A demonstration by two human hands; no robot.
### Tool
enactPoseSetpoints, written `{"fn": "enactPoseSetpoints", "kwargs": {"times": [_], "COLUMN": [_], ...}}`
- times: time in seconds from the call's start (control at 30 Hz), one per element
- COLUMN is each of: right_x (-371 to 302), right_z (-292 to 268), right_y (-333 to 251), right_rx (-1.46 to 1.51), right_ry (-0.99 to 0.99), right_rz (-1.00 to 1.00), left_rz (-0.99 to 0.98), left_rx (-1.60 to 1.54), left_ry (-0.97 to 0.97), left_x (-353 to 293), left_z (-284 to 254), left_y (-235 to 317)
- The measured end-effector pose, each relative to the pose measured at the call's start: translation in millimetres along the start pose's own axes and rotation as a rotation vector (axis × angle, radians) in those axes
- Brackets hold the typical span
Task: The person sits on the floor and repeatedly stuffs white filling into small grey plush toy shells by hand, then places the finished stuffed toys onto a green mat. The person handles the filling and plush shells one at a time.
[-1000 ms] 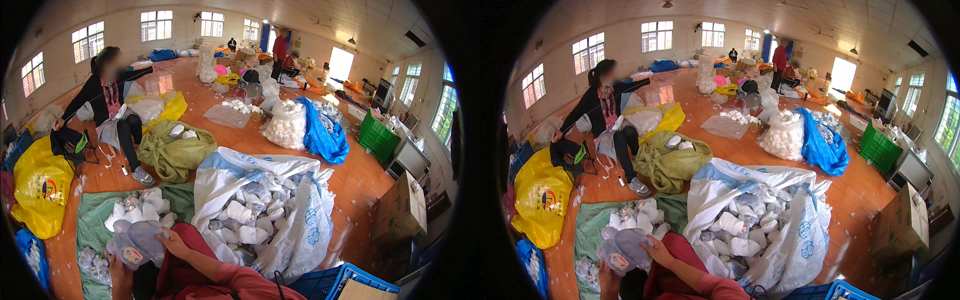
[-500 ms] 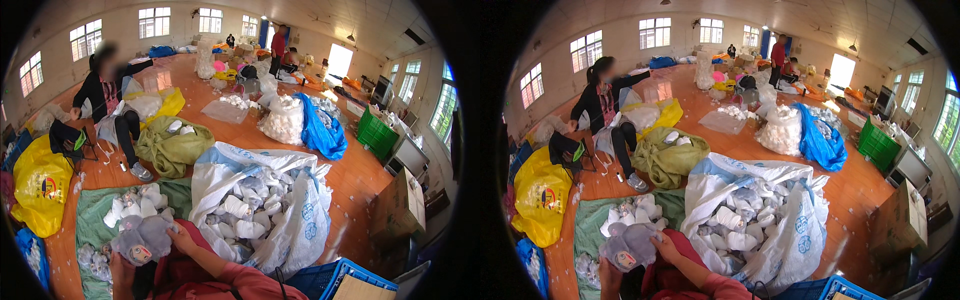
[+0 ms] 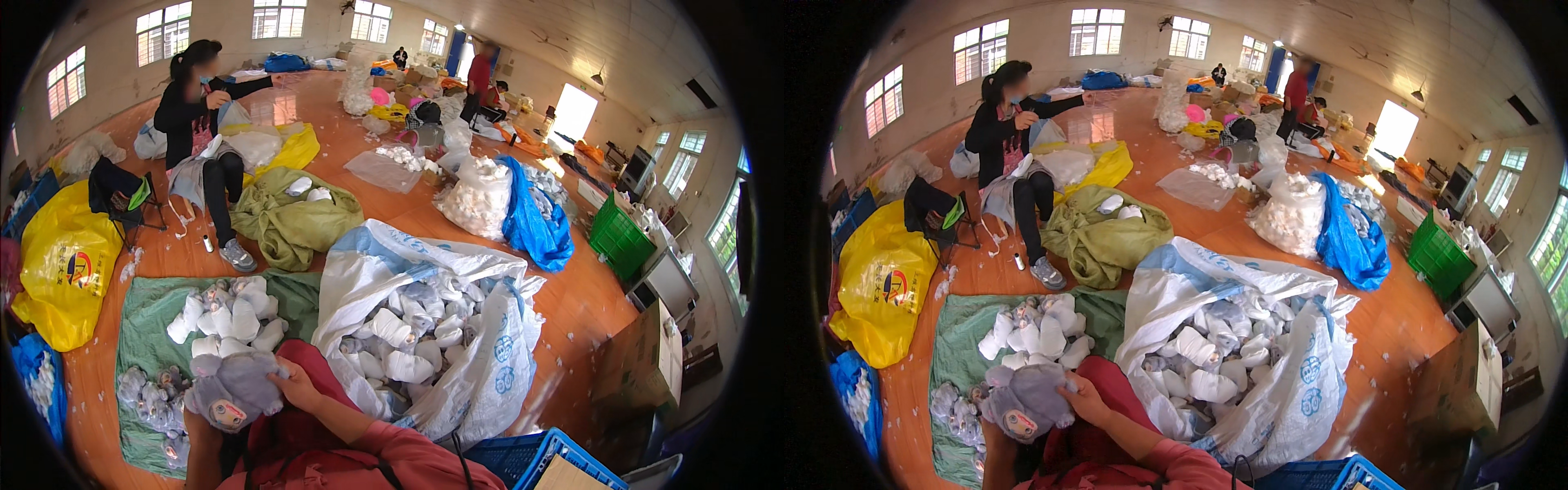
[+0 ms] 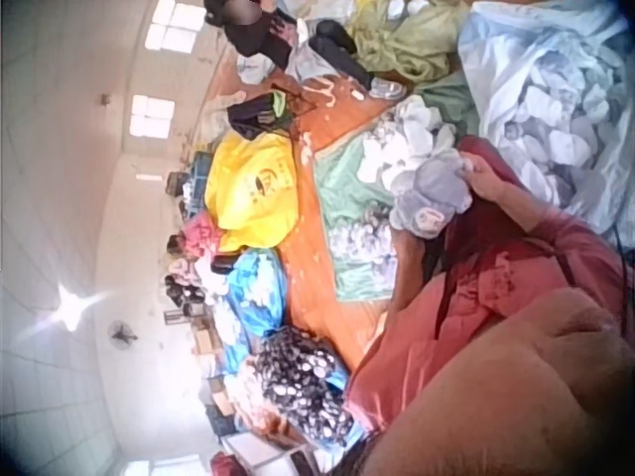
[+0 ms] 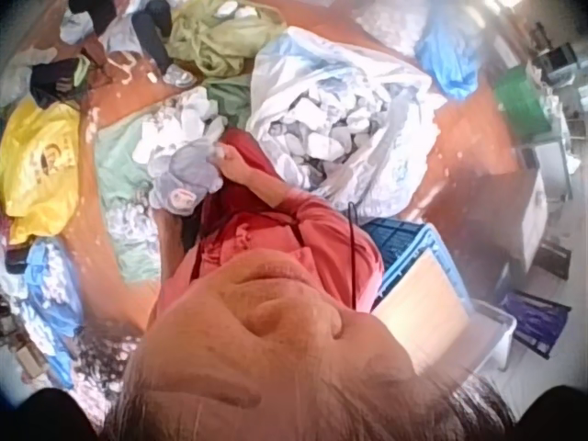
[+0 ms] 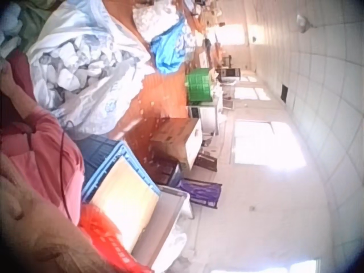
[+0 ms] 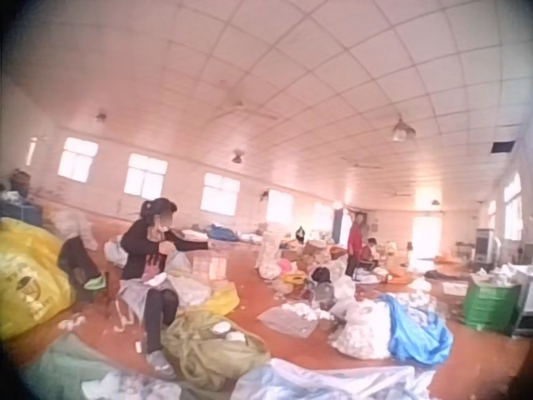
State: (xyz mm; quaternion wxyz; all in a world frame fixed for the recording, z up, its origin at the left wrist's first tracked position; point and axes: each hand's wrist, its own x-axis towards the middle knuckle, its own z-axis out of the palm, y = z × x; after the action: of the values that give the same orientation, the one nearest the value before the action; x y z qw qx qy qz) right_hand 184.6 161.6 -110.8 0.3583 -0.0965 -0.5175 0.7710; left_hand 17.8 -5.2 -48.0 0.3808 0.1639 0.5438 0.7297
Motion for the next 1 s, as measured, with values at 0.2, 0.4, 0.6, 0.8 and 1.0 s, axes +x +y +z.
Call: {"fn": "enactPoseSetpoints", "kwargs": {"times": [0.2, 0.4, 0.6, 0.8, 1.0], "right_x": [-1.5, -5.1, -6.8, -7.8, -8.7], "right_z": [13.0, 17.9, 19.1, 20.5, 20.3], "right_y": [-5.8, 9.8, -3.0, -7.4, -5.6], "right_rx": [-0.012, -0.154, -0.104, -0.081, -0.068], "right_ry": [-0.023, 0.033, -0.02, -0.043, -0.039], "right_rz": [-0.072, -0.051, -0.018, -0.048, -0.014], "left_rz": [0.013, 0.192, 0.233, 0.091, 0.391], "left_rx": [-0.003, 0.761, 1.034, 1.031, 1.267], "left_ry": [-0.025, -0.017, -0.084, -0.089, -0.008], "left_x": [8.9, 28.4, 37.9, 28.2, 5.3], "left_z": [-25.9, -82.2, -75.1, -56.4, -24.2], "left_y": [-19.5, -63.1, -65.7, -38.9, -24.7]}}
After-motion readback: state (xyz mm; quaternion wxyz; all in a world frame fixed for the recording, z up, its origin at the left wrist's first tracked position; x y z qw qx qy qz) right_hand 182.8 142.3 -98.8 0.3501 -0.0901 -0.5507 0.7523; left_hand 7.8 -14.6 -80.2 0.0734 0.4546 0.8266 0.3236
